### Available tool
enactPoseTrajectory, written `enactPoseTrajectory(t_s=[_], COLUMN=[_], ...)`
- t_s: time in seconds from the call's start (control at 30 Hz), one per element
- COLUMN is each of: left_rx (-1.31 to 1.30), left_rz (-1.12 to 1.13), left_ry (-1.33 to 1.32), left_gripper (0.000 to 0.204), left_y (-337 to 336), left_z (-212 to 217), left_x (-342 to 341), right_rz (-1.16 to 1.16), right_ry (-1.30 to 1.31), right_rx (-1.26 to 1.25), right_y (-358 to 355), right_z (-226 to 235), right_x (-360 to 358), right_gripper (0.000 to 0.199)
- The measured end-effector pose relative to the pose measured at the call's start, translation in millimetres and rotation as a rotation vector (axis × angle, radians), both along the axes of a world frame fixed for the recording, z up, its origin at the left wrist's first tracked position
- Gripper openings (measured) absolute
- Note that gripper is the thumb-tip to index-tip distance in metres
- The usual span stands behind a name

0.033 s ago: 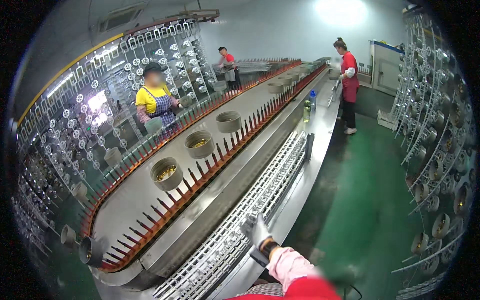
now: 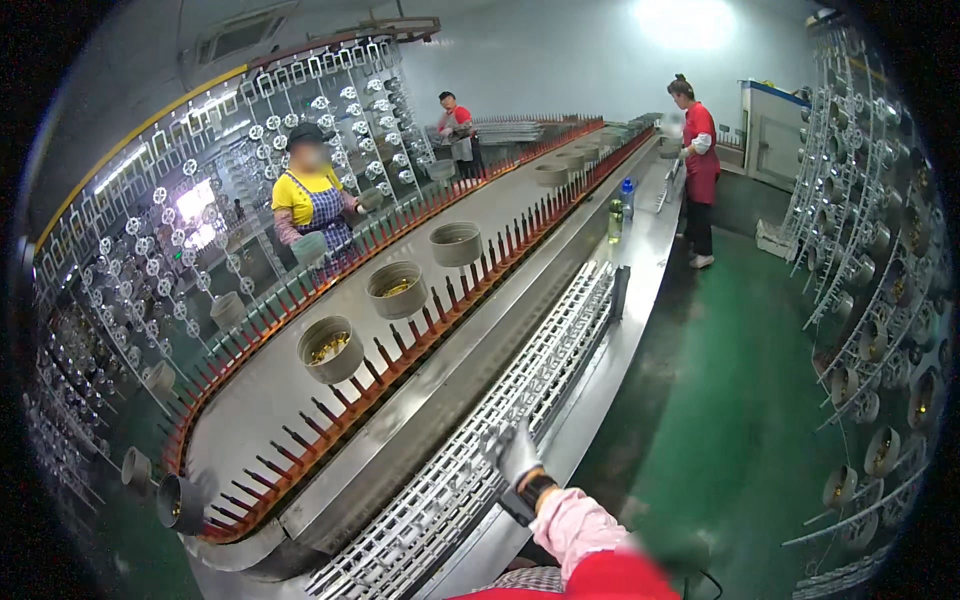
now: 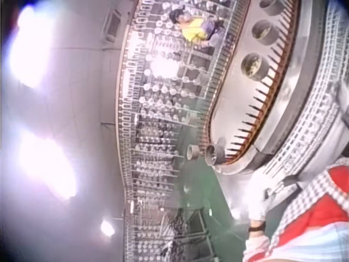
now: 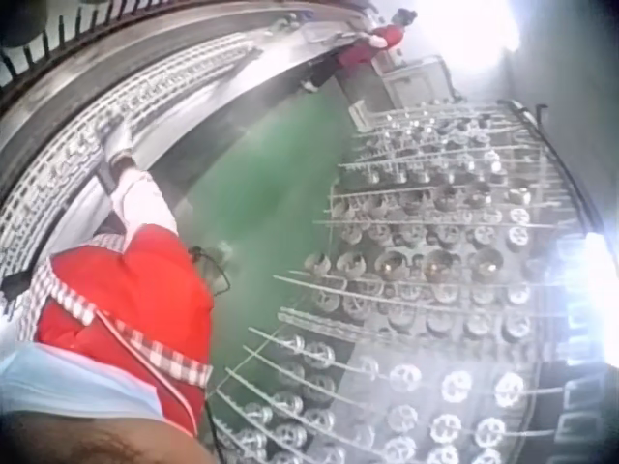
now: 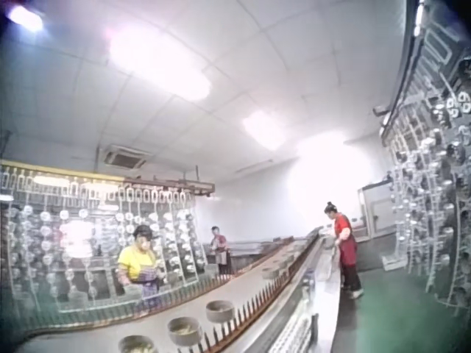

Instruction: The recorder picks up circular plastic parts from a tray on a conveyor and hangs them onto a vertical rack for processing.

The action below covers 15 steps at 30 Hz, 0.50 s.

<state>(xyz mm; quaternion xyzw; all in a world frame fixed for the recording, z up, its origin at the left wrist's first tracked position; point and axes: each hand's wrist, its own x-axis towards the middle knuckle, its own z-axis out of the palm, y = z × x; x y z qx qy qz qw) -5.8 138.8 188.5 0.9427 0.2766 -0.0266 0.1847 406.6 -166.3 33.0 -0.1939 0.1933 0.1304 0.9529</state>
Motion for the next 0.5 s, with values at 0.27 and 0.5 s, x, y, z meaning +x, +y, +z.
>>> enactPoseTrajectory(t_s=[0.27, 0.5], left_rx=[0.196, 0.234], left_rz=[-0.082, -0.096], left_ry=[-0.134, -0.045], left_gripper=[0.027, 0.027], left_y=[-51, -59], left_z=[-26, -70], left_x=[8, -7], right_rz=[0.075, 0.018], right_ry=[-0.053, 0.047], right_rx=[0.115, -0.066], right_y=[-13, -47], right_z=[24, 45], right_x=[20, 3], right_gripper=[0.039, 0.04])
